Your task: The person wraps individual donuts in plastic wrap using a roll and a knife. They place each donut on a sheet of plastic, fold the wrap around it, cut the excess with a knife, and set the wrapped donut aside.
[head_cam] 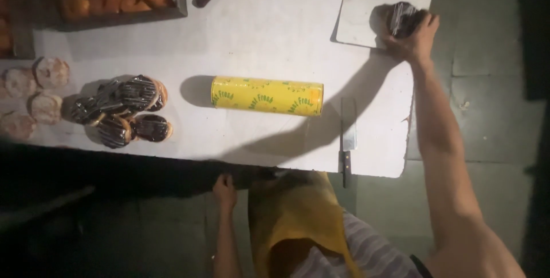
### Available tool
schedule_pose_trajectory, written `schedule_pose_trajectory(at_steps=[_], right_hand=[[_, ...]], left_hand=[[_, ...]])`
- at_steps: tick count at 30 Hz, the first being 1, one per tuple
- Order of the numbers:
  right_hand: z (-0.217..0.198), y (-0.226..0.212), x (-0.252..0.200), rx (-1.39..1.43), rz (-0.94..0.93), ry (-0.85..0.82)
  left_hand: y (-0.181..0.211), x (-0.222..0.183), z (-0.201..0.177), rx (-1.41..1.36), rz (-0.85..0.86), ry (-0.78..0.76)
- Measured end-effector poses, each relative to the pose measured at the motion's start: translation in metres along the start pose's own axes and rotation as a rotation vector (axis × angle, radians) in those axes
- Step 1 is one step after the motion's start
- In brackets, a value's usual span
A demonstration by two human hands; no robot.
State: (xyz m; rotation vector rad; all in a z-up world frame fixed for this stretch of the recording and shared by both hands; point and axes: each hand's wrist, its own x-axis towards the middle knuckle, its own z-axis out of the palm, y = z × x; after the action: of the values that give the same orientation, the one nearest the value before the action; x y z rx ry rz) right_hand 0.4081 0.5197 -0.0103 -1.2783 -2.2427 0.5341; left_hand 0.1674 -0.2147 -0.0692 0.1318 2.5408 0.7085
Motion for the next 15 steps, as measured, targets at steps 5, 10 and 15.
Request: schedule_pose_trajectory(at_steps=[5, 10, 15], right_hand=[[-0.004, -0.027, -0.025, 0.126, 0.114, -0.016], [-0.02, -0.059, -0.081, 0.673, 0.051, -0.004], [-0.087, -0.182, -0.165, 0.951, -0.038, -0.278]], left_hand=[[-0.011, 0.002, -0.003, 0.028, 0.2, 0.007], [-0.007, 0.007, -0.008, -0.166, 0.349, -0.181], [0.001, 0.006, -0.009, -0.151, 0.356, -0.183]])
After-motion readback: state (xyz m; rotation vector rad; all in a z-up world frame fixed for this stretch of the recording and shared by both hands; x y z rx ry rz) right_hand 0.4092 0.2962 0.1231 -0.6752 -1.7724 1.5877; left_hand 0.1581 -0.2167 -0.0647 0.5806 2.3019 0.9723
